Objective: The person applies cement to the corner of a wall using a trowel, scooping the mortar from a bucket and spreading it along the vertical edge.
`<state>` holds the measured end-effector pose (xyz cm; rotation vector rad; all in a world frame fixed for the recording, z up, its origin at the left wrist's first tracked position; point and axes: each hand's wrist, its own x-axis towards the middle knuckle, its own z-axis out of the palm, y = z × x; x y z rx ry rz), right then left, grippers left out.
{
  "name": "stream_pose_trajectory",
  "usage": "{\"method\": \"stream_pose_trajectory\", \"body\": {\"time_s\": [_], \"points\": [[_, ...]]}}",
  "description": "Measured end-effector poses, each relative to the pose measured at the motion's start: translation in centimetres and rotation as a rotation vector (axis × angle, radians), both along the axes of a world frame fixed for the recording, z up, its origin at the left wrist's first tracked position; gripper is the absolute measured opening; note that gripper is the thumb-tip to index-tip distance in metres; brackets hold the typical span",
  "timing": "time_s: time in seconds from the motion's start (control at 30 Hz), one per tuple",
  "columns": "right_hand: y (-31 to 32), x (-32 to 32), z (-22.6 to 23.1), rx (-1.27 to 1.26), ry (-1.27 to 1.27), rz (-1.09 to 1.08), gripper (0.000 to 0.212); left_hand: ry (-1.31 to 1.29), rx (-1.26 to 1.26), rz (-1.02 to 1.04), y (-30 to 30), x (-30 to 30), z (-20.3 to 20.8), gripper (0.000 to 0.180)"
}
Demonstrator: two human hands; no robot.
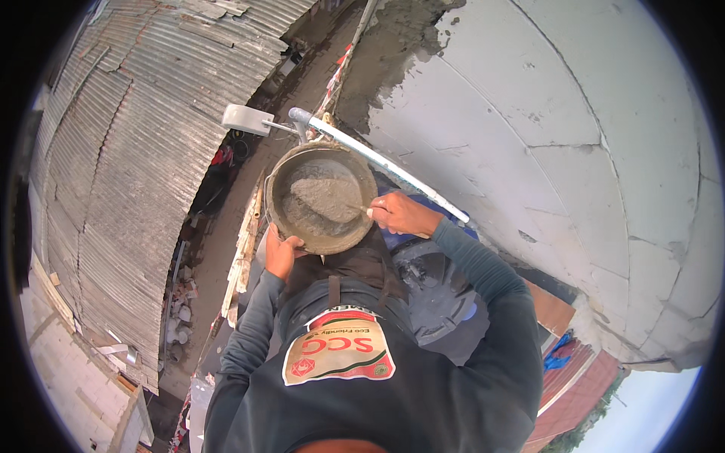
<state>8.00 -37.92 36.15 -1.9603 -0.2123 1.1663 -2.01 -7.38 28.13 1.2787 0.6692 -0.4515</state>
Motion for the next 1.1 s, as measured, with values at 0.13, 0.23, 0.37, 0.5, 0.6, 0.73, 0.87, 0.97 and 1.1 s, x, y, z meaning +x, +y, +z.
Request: {"method": "stream_pose_trajectory", "body": {"time_s": [0.13,0.23,0.37,0.5,0.6,0.73,0.87,0.97,1.1], "points": [[0.0,1.3,4.9,-0.018,0.063,-0.027,0.037,-0.003,-0.020,0.029,-0.3,-0.1,-0.3,0.062],[-0.1,3.7,9.5,0.001,0.175,-0.087,0.033,-0.007,-0.002,0.055,-0.5,0.2,0.7,0.058],[-1.7,8.8,11.5,0.204,0.403,-0.274,0.032,0.007,0.027,0.007,-0.2,0.1,0.5,0.065],[-6.2,16.5,7.0,0.354,0.461,-0.539,0.035,0.008,0.051,0.006,-0.3,0.4,0.7,0.059],[-8.9,18.2,9.5,0.578,0.396,-0.606,0.036,0.002,0.029,0.067,-0.9,0.2,0.3,0.055],[-8.1,15.4,16.8,0.481,-0.002,-0.595,0.039,-0.002,0.062,0.081,-0.9,-0.6,-0.2,0.053],[-5.6,15.0,13.9,0.057,-0.062,-0.519,0.040,-0.035,0.084,0.049,-0.7,-0.3,0.0,0.052],[-4.2,15.7,4.9,-0.226,-0.086,-0.322,0.035,-0.025,0.164,-0.006,-0.9,0.1,0.0,0.051],[-2.7,17.0,-3.9,-0.183,-0.055,-0.417,0.035,-0.042,0.118,0.049,-0.9,0.3,0.5,0.049]]}}
